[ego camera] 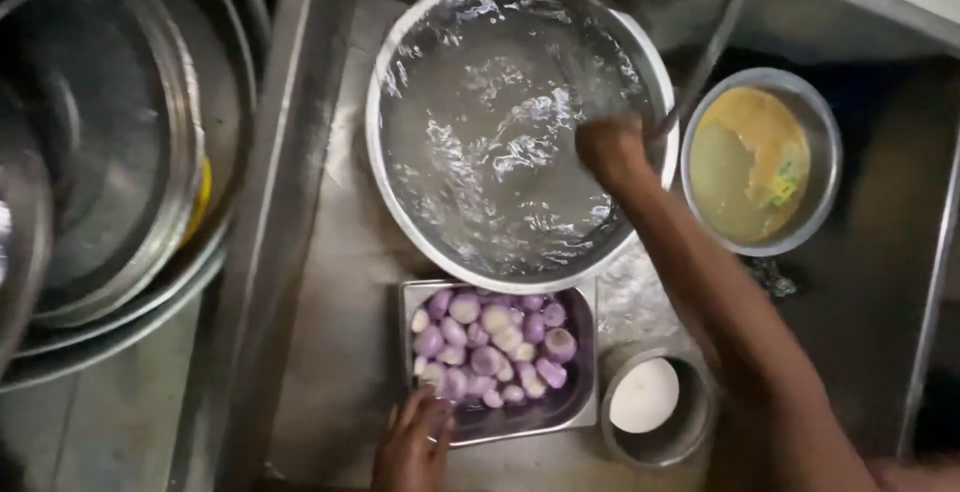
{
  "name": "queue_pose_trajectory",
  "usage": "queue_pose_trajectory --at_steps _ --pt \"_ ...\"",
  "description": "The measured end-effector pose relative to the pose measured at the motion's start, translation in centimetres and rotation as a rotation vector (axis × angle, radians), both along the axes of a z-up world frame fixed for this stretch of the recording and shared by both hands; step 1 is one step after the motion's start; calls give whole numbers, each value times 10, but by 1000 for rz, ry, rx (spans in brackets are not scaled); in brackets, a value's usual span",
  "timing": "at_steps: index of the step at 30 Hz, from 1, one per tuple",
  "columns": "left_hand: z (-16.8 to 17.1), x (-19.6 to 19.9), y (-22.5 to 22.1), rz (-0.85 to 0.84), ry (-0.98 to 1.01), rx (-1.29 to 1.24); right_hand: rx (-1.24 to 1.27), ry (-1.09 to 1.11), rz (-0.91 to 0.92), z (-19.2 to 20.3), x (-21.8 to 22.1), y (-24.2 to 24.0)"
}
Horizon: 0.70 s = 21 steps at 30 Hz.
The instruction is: Washing peeled red onions in a large bowl and transferring them to a container.
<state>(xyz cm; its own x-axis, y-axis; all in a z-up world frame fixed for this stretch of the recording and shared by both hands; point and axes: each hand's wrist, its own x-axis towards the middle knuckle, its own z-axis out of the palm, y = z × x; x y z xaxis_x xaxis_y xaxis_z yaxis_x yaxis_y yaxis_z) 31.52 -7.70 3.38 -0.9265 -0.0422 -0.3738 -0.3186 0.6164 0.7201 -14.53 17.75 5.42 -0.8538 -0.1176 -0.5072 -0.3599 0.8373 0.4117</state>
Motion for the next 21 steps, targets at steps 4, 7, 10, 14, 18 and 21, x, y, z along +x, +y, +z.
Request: queue_pose_trajectory --at_steps 4,7,10,14,18,21 --pt "14 -22 11 106 28 192 -357 464 416 -3 147 21" --pt "19 -50 31 330 -179 599 -494 235 194 84 245 -2" --pt "70 -125 59 789 -558 1199 -301 -183 5 165 318 -32" --pt "68 -135 95 857 -525 1410 -411 -115 105 208 392 -38" --pt "0 -58 131 673 -520 1200 -450 -81 346 229 423 -21" --pt "-3 -4 132 644 -617 1106 -529 -206 237 258 415 -37"
